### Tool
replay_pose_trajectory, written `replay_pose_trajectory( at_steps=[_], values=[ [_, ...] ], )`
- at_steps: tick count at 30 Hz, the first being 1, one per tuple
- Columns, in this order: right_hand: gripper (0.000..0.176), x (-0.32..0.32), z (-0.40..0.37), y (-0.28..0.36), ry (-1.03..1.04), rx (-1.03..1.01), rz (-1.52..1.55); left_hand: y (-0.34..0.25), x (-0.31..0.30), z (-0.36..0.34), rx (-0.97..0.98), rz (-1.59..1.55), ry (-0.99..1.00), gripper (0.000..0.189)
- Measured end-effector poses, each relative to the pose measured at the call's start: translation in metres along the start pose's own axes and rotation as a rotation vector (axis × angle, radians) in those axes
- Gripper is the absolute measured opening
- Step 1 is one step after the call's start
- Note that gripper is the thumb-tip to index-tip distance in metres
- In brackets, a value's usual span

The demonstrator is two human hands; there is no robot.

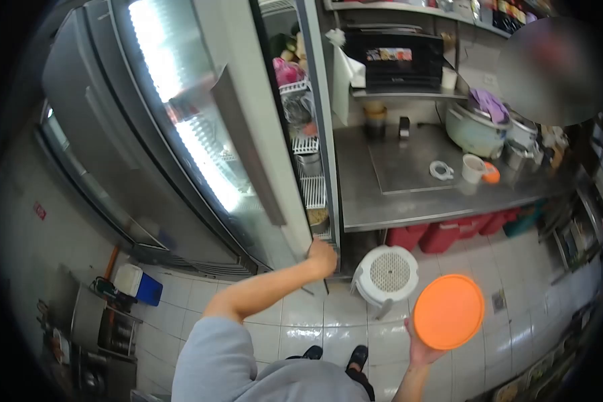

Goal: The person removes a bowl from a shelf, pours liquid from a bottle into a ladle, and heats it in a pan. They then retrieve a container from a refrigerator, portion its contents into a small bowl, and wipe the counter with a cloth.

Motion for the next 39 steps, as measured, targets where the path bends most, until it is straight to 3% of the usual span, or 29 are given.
replay_pose_trajectory(
  at_steps=[1, 2, 4, 5, 8, 9, 10, 12, 16, 17, 18, 21, 22, 24, 26, 28, 30, 31, 32, 34, 35, 36, 37, 39],
  values=[
    [0.069, -0.005, 0.007, -0.004, -0.009, 0.013, -0.030, -0.002, -0.017, -0.032, 0.012, -0.228, -0.032, 0.071],
    [0.069, -0.004, 0.017, -0.016, -0.005, 0.055, -0.023, -0.007, -0.030, -0.054, 0.072, -0.425, -0.199, 0.102],
    [0.069, 0.008, 0.038, -0.044, 0.009, 0.169, 0.013, -0.011, -0.074, -0.105, 0.301, -0.907, -0.516, 0.114],
    [0.069, 0.022, 0.048, -0.059, 0.015, 0.244, 0.037, -0.013, -0.087, -0.120, 0.377, -1.121, -0.540, 0.118],
    [0.069, 0.069, 0.071, -0.104, 0.021, 0.477, 0.081, -0.011, -0.086, -0.125, 0.471, -1.418, -0.677, 0.116],
    [0.071, 0.091, 0.077, -0.122, 0.113, 0.546, -0.021, -0.001, -0.084, -0.129, 0.322, -1.501, -0.708, 0.103],
    [0.072, 0.115, 0.085, -0.140, 0.210, 0.610, -0.121, 0.012, -0.082, -0.129, 0.282, -1.506, -0.992, 0.094],
    [0.076, 0.160, 0.102, -0.172, 0.401, 0.736, -0.278, 0.050, -0.084, -0.146, 0.082, -1.285, -1.253, 0.095],
    [0.086, 0.253, 0.129, -0.239, 0.793, 0.939, -0.459, 0.135, -0.128, -0.209, 0.126, -1.641, -1.733, 0.100],
    [0.087, 0.283, 0.141, -0.248, 0.934, 0.797, -0.568, 0.164, -0.133, -0.230, 0.041, -1.475, -1.950, 0.099],
    [0.088, 0.311, 0.152, -0.255, 1.070, 0.643, -0.674, 0.191, -0.153, -0.254, 0.084, -1.210, -2.066, 0.092],
    [0.087, 0.370, 0.200, -0.272, 1.121, 0.237, -0.854, 0.265, -0.207, -0.306, -0.082, -0.960, -2.240, 0.069],
    [0.084, 0.386, 0.213, -0.277, 1.103, 0.131, -0.899, 0.294, -0.227, -0.316, -0.270, -0.702, -2.238, 0.063],
    [0.074, 0.423, 0.231, -0.292, 1.154, -0.101, -0.978, 0.373, -0.251, -0.330, -0.467, -0.596, -2.203, 0.079],
    [0.065, 0.467, 0.243, -0.315, 1.233, -0.321, -1.008, 0.435, -0.281, -0.330, -0.649, -0.235, -2.223, 0.065],
    [0.061, 0.521, 0.243, -0.347, 1.303, -0.540, -0.996, 0.497, -0.295, -0.317, -0.719, -0.499, -2.072, 0.075],
    [0.054, 0.574, 0.252, -0.387, 1.378, -0.818, -1.021, 0.562, -0.302, -0.299, -0.793, -0.347, -2.006, 0.080],
    [0.051, 0.600, 0.259, -0.408, 1.409, -1.010, -1.014, 0.592, -0.302, -0.277, -0.377, -0.406, -2.166, 0.079],
    [0.040, 0.626, 0.263, -0.429, 1.406, -1.208, -1.043, 0.630, -0.302, -0.266, -0.697, -0.550, -2.027, 0.060],
    [0.062, 0.670, 0.268, -0.474, 1.292, -1.173, -1.483, 0.706, -0.304, -0.229, -0.860, -0.445, -1.781, 0.067],
    [0.060, 0.685, 0.274, -0.497, 1.330, -1.239, -1.538, 0.744, -0.302, -0.210, -0.937, -0.390, -1.652, 0.071],
    [0.058, 0.699, 0.279, -0.519, 1.368, -1.304, -1.596, 0.747, -0.301, -0.202, -1.009, -0.339, -1.518, 0.075],
    [0.056, 0.711, 0.286, -0.539, 1.403, -1.366, -1.654, 0.749, -0.293, -0.187, -1.146, -0.228, -1.243, 0.063],
    [0.047, 0.728, 0.315, -0.579, 1.434, -1.322, -1.868, 0.745, -0.287, -0.171, -1.179, -0.200, -0.927, 0.058]
  ],
)
Point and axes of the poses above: each hand's wrist, its own z-axis towards the middle knuckle, its own x-axis out of the palm, y = z × x, the point moved 5 cm from there along z, towards the middle knuckle, and after that the axes turned 8 degrees about z, right-handed, at the moved point
